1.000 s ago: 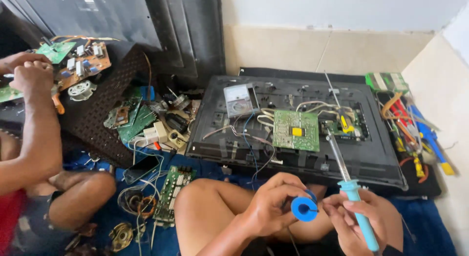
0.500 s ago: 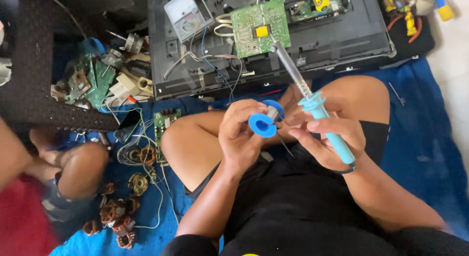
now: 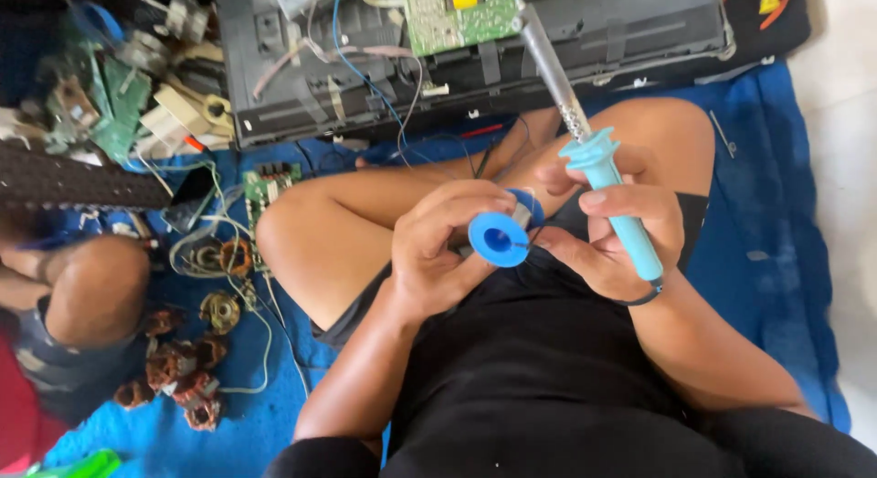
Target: Soldering components on a circuit board inside a television
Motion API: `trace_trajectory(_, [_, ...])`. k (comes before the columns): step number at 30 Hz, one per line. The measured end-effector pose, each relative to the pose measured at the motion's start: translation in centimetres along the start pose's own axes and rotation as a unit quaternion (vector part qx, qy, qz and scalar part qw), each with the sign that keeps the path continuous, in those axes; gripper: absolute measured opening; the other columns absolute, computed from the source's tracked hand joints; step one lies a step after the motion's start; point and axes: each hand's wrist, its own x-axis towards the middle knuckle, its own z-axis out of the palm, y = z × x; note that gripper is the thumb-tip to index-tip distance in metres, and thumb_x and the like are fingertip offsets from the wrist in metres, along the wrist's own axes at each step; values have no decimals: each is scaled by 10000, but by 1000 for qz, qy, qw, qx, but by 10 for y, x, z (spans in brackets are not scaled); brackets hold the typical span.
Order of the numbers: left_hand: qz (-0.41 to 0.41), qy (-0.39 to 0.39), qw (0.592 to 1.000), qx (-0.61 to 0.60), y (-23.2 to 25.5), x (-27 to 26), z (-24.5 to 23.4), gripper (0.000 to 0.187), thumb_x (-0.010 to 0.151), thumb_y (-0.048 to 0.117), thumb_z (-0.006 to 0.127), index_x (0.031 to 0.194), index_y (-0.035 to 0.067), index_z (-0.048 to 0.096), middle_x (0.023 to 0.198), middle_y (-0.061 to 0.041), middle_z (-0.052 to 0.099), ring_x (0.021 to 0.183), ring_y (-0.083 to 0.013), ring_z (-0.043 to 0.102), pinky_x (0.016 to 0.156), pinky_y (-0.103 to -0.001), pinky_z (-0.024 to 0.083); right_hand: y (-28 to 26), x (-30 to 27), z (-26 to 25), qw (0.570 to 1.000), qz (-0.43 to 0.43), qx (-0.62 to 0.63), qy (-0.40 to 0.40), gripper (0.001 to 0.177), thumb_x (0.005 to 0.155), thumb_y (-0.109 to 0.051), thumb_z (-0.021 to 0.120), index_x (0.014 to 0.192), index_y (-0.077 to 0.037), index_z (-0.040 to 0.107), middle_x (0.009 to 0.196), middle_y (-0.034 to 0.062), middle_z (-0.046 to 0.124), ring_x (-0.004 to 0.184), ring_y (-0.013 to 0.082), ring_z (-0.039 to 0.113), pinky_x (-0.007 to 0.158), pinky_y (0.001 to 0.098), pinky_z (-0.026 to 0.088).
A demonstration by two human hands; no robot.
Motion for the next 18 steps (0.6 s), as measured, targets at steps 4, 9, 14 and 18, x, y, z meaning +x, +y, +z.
trace_trajectory(4, [-70,-3,994,-87,-12,-17,5,417,823,77,872,1198,0,708,1125,-170,724,1034,-276,741,868,-418,622,-10,-3,1,1000,-2,-14,-13,479,767,31,898,1078,-10,536,1229,249,562,1011,375,744,873,458,641])
trace_trajectory(9, [-208,32,899,-383,-33,-31,9,529,841,-124,780,1319,-94,556,1062,-202,707,910,-275,771,747,-388,685,-15,1,-5,998,8,30,-58,418,771,98,841,1065,1,560,1203,249,542,880,354,796,760,402,646])
trace_trajectory(14, [-267,18,845,-463,-30,-31,10,465,922,-35,740,1347,-65,554,1076,-185,719,878,-251,775,704,-356,693,-15,-2,-12,994,62,35,-85,361,824,167,780,1073,8,572,1263,227,500,836,279,786,696,333,611])
trace_trajectory(18, [-303,6,808,-506,-25,-27,7,460,970,5,691,1398,-57,536,1103,-212,732,950,-292,777,726,-339,686,-10,1,-13,995,57,39,-78,334,849,185,753,1072,46,548,1193,240,470,762,212,741,637,273,566])
